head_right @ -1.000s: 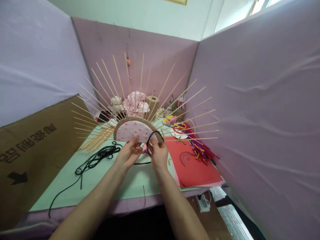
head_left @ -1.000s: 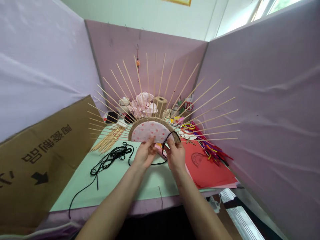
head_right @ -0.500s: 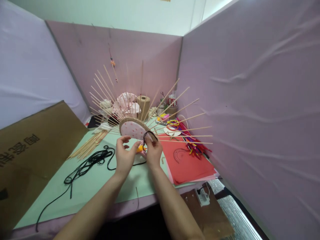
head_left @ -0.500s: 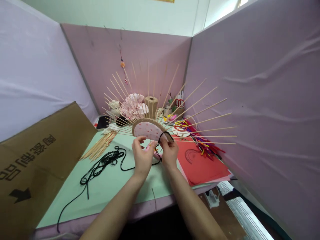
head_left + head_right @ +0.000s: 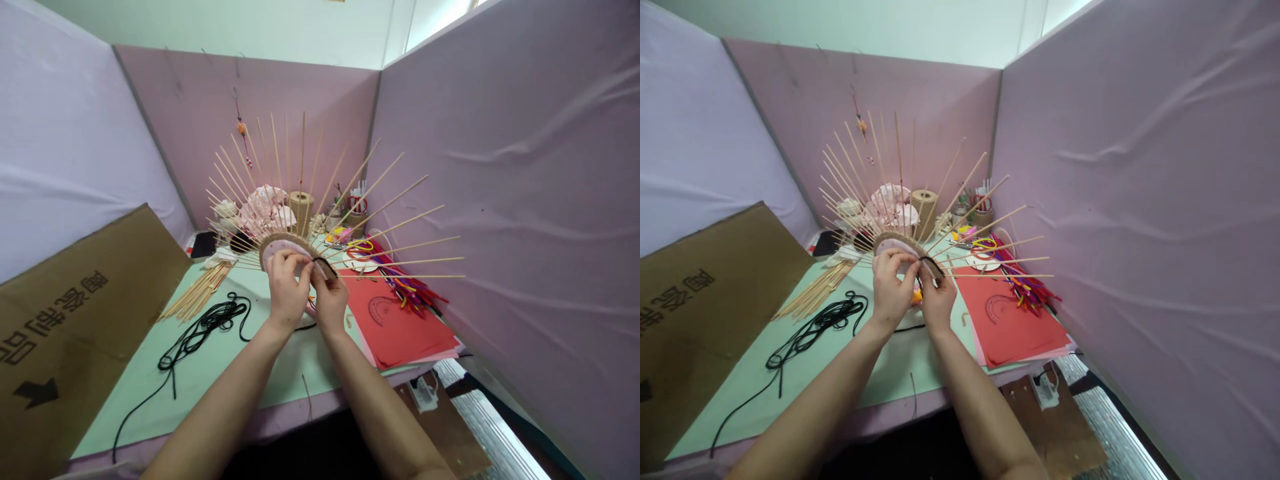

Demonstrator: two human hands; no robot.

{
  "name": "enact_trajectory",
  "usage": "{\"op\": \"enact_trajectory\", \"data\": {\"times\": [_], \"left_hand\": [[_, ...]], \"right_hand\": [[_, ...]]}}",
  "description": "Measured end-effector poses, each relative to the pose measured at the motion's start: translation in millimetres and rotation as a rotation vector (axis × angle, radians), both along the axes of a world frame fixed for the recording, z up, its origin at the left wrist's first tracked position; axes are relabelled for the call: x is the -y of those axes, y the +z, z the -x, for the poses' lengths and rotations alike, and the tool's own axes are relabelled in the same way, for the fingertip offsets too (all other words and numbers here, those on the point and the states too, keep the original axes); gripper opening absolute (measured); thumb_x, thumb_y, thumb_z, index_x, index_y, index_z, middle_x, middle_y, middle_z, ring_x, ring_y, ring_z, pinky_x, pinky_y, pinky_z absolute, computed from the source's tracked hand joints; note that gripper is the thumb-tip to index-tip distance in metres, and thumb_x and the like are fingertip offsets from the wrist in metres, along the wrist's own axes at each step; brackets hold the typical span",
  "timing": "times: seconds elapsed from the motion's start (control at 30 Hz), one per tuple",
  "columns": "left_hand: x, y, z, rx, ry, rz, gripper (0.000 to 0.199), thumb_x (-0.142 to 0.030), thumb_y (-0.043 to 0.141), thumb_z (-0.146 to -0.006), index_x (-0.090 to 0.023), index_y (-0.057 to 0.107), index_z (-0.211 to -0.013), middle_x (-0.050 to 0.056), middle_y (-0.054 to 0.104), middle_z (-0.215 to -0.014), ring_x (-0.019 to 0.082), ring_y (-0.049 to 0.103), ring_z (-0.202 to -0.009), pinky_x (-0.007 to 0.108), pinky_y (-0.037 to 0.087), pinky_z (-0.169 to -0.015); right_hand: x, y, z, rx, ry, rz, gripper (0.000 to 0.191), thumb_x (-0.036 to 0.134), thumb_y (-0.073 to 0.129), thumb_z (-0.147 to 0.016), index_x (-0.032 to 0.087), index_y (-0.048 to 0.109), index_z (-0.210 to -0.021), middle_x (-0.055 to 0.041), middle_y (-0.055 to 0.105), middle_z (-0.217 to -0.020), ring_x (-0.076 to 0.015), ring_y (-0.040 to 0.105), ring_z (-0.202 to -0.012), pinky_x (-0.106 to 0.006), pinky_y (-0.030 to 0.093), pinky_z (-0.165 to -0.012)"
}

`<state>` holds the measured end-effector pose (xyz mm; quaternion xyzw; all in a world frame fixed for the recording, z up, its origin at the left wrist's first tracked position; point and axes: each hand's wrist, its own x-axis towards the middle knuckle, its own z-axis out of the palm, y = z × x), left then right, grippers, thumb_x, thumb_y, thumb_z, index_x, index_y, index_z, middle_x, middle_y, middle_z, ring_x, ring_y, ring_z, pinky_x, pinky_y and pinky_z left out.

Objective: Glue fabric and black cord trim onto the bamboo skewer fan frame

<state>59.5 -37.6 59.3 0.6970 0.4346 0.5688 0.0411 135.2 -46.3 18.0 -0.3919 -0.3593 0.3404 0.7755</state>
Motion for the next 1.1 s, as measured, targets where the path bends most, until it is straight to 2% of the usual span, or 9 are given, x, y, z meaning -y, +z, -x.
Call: {"op": "enact_trajectory", "data": {"times": [0.17, 0.3, 0.43, 0.53, 0.63, 0.73, 0.87, 1.03, 1.1], "left_hand": [[-17, 17.6, 13, -0.095, -0.012, -0.075, 0.009, -0.025, 0.053, -0.088, -0.023, 0.061, -0.085, 0.007, 0.063, -0.090, 0.024, 0.056, -0.094, 0.040, 0.040, -0.090], [-24, 22.0, 27, -0.012, -0.058, -0.034, 0.010, -0.025, 0.056, -0.086, -0.019, 0.060, -0.093, 0.004, 0.064, -0.086, 0.018, 0.060, -0.081, 0.031, 0.045, -0.076], [-11, 2.4, 34, 0.222, -0.021, 0.106, 0.015, -0.032, 0.059, -0.084, -0.018, 0.059, -0.088, 0.002, 0.063, -0.081, 0.015, 0.059, -0.077, 0.027, 0.045, -0.070], [0, -20.3, 27, 0.388, -0.063, 0.333, 0.020, -0.036, 0.063, -0.079, -0.017, 0.059, -0.083, 0.003, 0.063, -0.080, 0.015, 0.059, -0.077, 0.027, 0.045, -0.070], [0, -34.8, 16, 0.586, -0.237, 0.581, 0.031, -0.038, 0.072, -0.070, -0.015, 0.061, -0.089, 0.006, 0.066, -0.086, 0.015, 0.059, -0.075, 0.026, 0.045, -0.067], [0, -36.2, 10, 0.694, -0.451, 0.770, 0.038, -0.043, 0.074, -0.067, -0.014, 0.063, -0.090, 0.004, 0.065, -0.075, 0.012, 0.054, -0.060, 0.024, 0.040, -0.056], [19, -27.2, 14, 0.590, -0.475, 0.628, 0.025, -0.041, 0.070, -0.073, -0.017, 0.064, -0.076, 0.001, 0.062, -0.066, 0.012, 0.053, -0.058, 0.025, 0.041, -0.057], [47, -26.4, 28, 0.054, -0.683, 0.436, 0.010, -0.030, 0.070, -0.077, -0.022, 0.073, -0.081, 0.004, 0.070, -0.079, 0.016, 0.059, -0.075, 0.029, 0.045, -0.075], [44, -32.5, 32, 0.178, -0.622, 0.474, 0.010, -0.030, 0.072, -0.076, -0.020, 0.072, -0.078, 0.004, 0.069, -0.076, 0.015, 0.058, -0.071, 0.027, 0.045, -0.072]], "right_hand": [[-5, 5.2, 4, 0.009, -0.003, -0.004, 0.037, 0.043, 0.067, -0.079, 0.016, 0.072, -0.104, -0.0056, 0.075, -0.099, -0.0215, 0.068, -0.091, -0.036, 0.054, -0.087], [-13, 6.7, 0, 0.049, -0.009, 0.010, 0.040, 0.046, 0.067, -0.077, 0.016, 0.071, -0.104, -0.0055, 0.075, -0.095, -0.0212, 0.067, -0.089, -0.037, 0.055, -0.084], [-21, 6.2, -8, 0.036, 0.002, -0.043, 0.036, 0.043, 0.069, -0.077, 0.017, 0.071, -0.102, -0.0059, 0.074, -0.099, -0.0209, 0.067, -0.092, -0.036, 0.055, -0.085], [-24, 6.2, -9, -0.026, 0.037, -0.064, 0.032, 0.040, 0.071, -0.076, 0.019, 0.070, -0.100, -0.0040, 0.074, -0.097, -0.0197, 0.066, -0.092, -0.036, 0.055, -0.084], [-24, 6.4, -9, -0.066, 0.062, -0.062, 0.031, 0.039, 0.071, -0.075, 0.019, 0.069, -0.099, -0.0023, 0.073, -0.094, -0.0182, 0.066, -0.090, -0.034, 0.055, -0.083], [-22, 5.8, -8, -0.071, 0.071, -0.034, 0.033, 0.040, 0.073, -0.073, 0.018, 0.069, -0.098, -0.0019, 0.073, -0.092, -0.0168, 0.065, -0.085, -0.032, 0.055, -0.079], [-22, 2.4, -7, -0.116, 0.108, -0.021, 0.034, 0.041, 0.074, -0.071, 0.019, 0.069, -0.096, -0.0016, 0.072, -0.090, -0.0156, 0.065, -0.083, -0.032, 0.056, -0.079], [-23, -0.9, -4, -0.156, 0.166, -0.034, 0.033, 0.041, 0.075, -0.072, 0.022, 0.069, -0.098, -0.0015, 0.071, -0.093, -0.0156, 0.066, -0.088, -0.033, 0.057, -0.081], [-22, -0.2, -3, -0.165, 0.165, -0.038, 0.033, 0.040, 0.074, -0.072, 0.022, 0.069, -0.099, -0.0017, 0.070, -0.095, -0.0153, 0.066, -0.089, -0.032, 0.057, -0.081]]}}
